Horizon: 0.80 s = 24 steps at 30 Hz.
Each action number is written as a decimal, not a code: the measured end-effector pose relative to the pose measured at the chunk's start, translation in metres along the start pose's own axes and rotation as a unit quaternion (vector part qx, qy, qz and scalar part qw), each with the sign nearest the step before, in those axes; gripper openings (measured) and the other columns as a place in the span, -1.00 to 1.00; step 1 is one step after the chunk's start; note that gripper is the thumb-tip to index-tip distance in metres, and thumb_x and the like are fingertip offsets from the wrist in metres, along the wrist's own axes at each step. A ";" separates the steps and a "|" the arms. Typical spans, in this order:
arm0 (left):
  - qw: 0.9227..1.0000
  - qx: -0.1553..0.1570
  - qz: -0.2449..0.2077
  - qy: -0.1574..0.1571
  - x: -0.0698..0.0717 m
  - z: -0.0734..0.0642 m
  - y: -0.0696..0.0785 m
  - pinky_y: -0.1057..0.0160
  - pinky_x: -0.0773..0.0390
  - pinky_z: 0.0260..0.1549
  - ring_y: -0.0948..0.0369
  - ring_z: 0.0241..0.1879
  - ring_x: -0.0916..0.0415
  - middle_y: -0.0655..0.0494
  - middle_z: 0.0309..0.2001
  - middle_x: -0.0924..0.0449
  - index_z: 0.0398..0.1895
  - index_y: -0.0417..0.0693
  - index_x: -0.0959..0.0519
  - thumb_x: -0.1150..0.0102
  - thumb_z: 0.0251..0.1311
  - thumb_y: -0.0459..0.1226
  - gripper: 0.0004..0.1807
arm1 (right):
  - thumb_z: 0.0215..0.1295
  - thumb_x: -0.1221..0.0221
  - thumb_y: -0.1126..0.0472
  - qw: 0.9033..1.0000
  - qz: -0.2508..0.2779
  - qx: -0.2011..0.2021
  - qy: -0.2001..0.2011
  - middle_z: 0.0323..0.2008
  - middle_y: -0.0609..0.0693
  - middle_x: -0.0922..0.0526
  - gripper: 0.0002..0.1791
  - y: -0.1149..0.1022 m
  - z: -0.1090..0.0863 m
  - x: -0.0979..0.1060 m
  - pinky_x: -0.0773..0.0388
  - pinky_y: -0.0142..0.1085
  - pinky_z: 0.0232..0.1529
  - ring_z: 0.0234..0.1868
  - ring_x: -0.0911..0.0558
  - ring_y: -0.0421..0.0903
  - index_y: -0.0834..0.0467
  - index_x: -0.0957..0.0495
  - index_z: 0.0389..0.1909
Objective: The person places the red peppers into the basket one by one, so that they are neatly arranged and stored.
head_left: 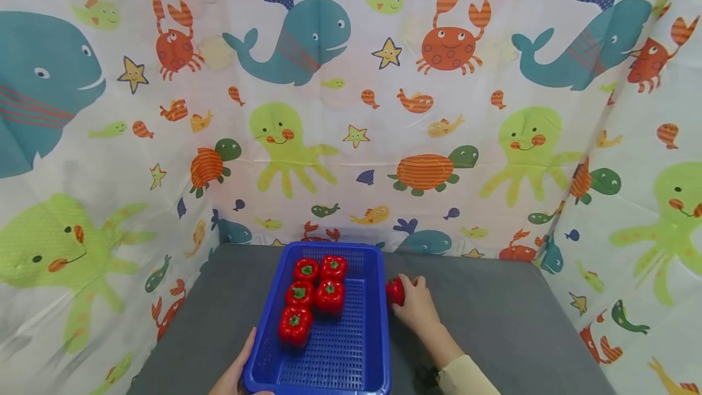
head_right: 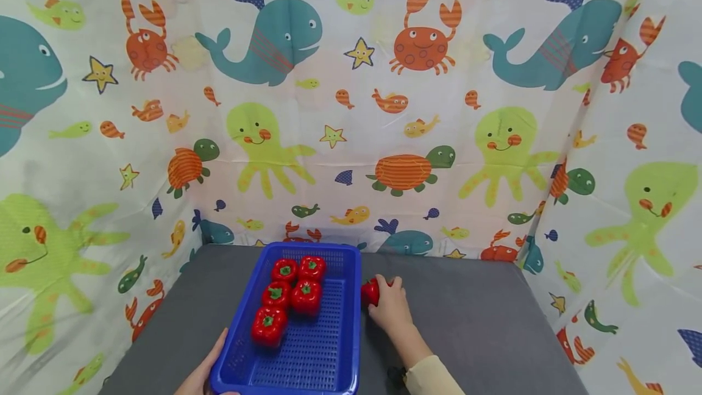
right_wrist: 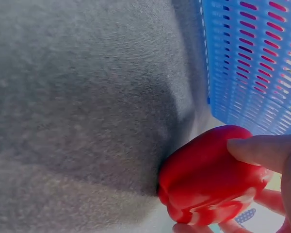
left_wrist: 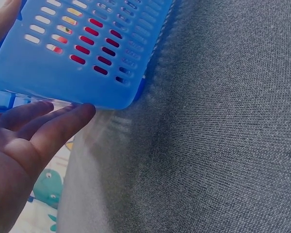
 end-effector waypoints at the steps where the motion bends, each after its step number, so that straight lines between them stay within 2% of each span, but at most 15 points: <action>1: 1.000 -0.001 -0.002 -0.002 0.000 0.000 0.000 -0.22 -0.46 0.03 -0.31 0.31 -0.14 -0.39 0.45 0.54 0.42 0.25 0.68 -0.07 0.32 -0.30 0.11 | -0.09 -0.42 0.14 1.000 0.005 -0.003 0.000 -0.04 0.28 -0.37 -0.22 0.001 -0.001 0.002 -0.56 0.10 -0.12 -0.15 -0.53 0.22 0.07 -0.38 0.24; 10: 1.000 -0.015 0.014 -0.003 -0.002 -0.003 0.005 -0.19 -0.47 0.02 -0.33 0.28 -0.19 -0.47 0.41 0.55 0.40 0.18 0.72 -0.08 0.31 -0.34 0.14 | -0.06 -0.43 0.18 0.998 0.050 -0.026 0.011 0.05 0.29 -0.43 -0.20 0.017 -0.013 0.011 -0.51 0.15 0.02 0.01 -0.53 0.21 0.24 -0.28 0.22; 15: 1.000 -0.016 0.021 0.004 -0.002 -0.004 0.005 -0.19 -0.48 0.00 -0.35 0.26 -0.20 -0.52 0.39 0.55 0.39 0.14 0.73 -0.10 0.30 -0.33 0.15 | -0.07 -0.42 0.22 0.996 0.082 -0.031 0.016 0.04 0.26 -0.45 -0.22 0.021 -0.020 0.017 -0.49 0.16 0.03 0.04 -0.50 0.19 0.23 -0.29 0.20; 21: 1.000 -0.011 0.005 -0.011 0.000 -0.001 0.003 -0.20 -0.46 0.04 -0.27 0.28 -0.23 -0.45 0.42 0.56 0.41 0.19 0.71 -0.08 0.31 -0.31 0.13 | -0.07 -0.41 0.23 0.990 0.126 -0.039 0.045 0.10 0.25 -0.40 -0.19 0.015 -0.034 0.033 -0.51 0.15 0.02 0.09 -0.46 0.20 0.25 -0.25 0.23; 24: 0.999 -0.036 0.029 -0.025 -0.001 -0.002 0.006 -0.15 -0.43 0.11 -0.25 0.32 -0.13 -0.45 0.42 0.58 0.40 0.12 0.72 -0.14 0.26 -0.32 0.18 | -0.10 -0.43 0.24 0.987 0.143 -0.035 0.065 0.13 0.22 -0.36 -0.15 0.008 -0.039 0.045 -0.55 0.11 -0.01 0.12 -0.44 0.19 0.24 -0.24 0.24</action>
Point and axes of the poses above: each hand's wrist, its own z-axis towards the middle knuckle, its own x-axis out of the back of the hand, y = z × x, the point moved 9 cm from there along z, towards the middle knuckle
